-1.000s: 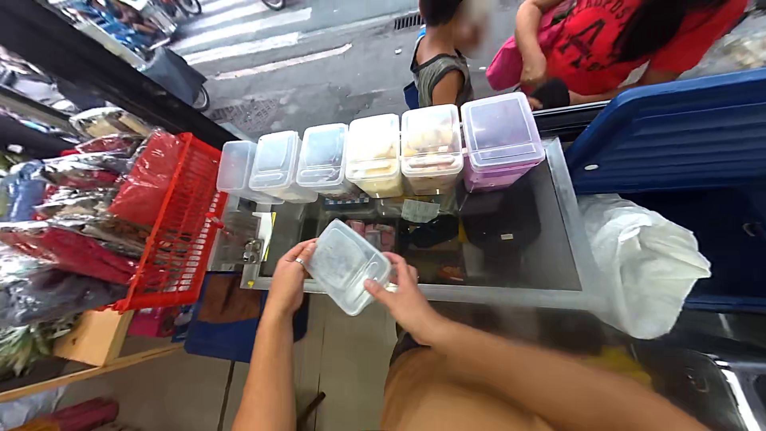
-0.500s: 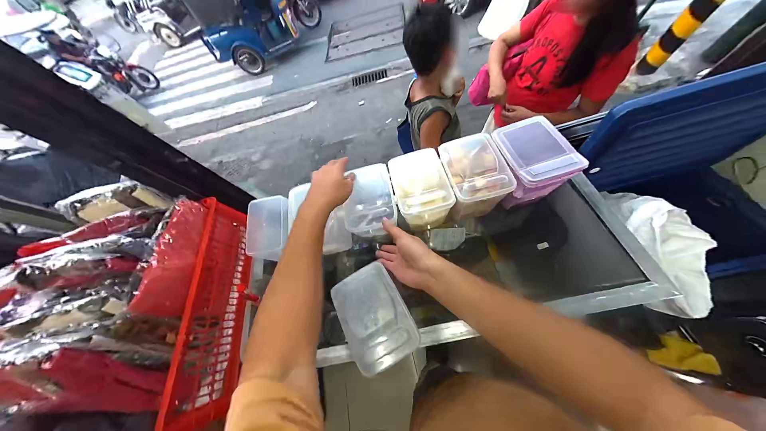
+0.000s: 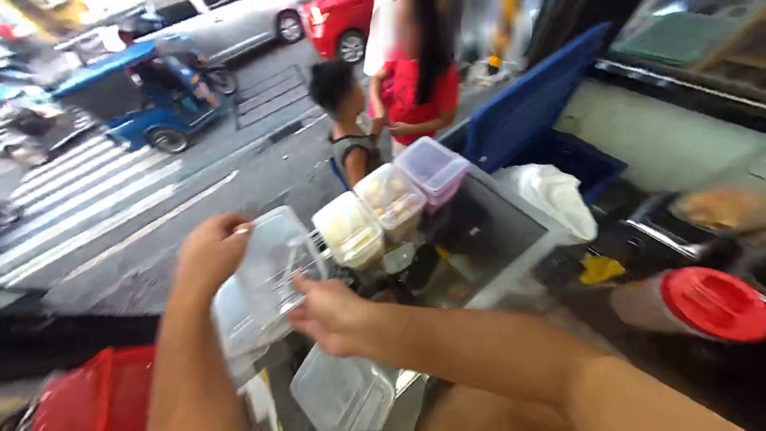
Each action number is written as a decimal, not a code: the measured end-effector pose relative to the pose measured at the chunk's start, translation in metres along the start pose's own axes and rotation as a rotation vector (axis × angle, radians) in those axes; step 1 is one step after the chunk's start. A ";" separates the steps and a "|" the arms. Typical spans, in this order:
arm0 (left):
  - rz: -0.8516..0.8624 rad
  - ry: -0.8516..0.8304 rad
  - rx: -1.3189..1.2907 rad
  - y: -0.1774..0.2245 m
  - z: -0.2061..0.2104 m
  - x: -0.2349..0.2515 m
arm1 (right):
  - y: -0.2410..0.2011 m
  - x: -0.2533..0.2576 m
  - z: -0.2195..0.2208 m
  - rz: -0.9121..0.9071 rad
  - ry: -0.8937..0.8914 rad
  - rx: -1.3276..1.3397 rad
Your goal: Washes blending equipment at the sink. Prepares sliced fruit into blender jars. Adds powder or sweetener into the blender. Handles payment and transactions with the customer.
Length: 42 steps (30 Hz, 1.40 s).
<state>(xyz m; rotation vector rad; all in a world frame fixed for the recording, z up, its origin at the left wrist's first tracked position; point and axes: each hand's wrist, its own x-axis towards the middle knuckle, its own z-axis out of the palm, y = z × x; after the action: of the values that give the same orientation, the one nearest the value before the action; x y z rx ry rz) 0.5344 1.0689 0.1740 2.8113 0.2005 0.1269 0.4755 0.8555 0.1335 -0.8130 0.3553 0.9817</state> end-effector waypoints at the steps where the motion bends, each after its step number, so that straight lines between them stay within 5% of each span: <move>1: 0.033 0.062 -0.001 0.010 -0.011 -0.003 | -0.008 -0.015 0.000 -0.010 -0.036 0.004; 5: 0.169 0.191 -0.111 0.077 -0.042 -0.013 | -0.048 -0.083 -0.034 -0.089 -0.151 0.012; 9: 0.342 0.091 -0.435 0.176 -0.037 -0.003 | -0.096 -0.132 -0.104 -0.383 -0.040 -0.019; 13: 0.610 0.026 -0.548 0.248 0.009 0.055 | -0.152 -0.153 -0.184 -0.658 0.134 -0.088; 17: 0.561 -0.045 -0.472 0.358 0.053 0.118 | -0.213 -0.157 -0.253 -0.789 0.295 -0.100; 21: 0.485 -0.199 -0.383 0.414 0.124 0.192 | -0.265 -0.125 -0.314 -0.703 0.377 -0.103; 30: 0.164 -0.468 -0.030 0.394 0.255 0.271 | -0.308 -0.026 -0.383 -0.343 0.374 -0.109; 42: 0.132 -0.409 -0.184 0.370 0.257 0.282 | -0.312 0.001 -0.380 -0.367 0.363 -0.076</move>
<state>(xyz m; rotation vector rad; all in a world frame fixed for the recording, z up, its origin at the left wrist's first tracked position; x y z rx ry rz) 0.8863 0.6856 0.0680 2.5945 -0.0886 -0.3778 0.7714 0.4793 0.0209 -1.0846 0.4621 0.5056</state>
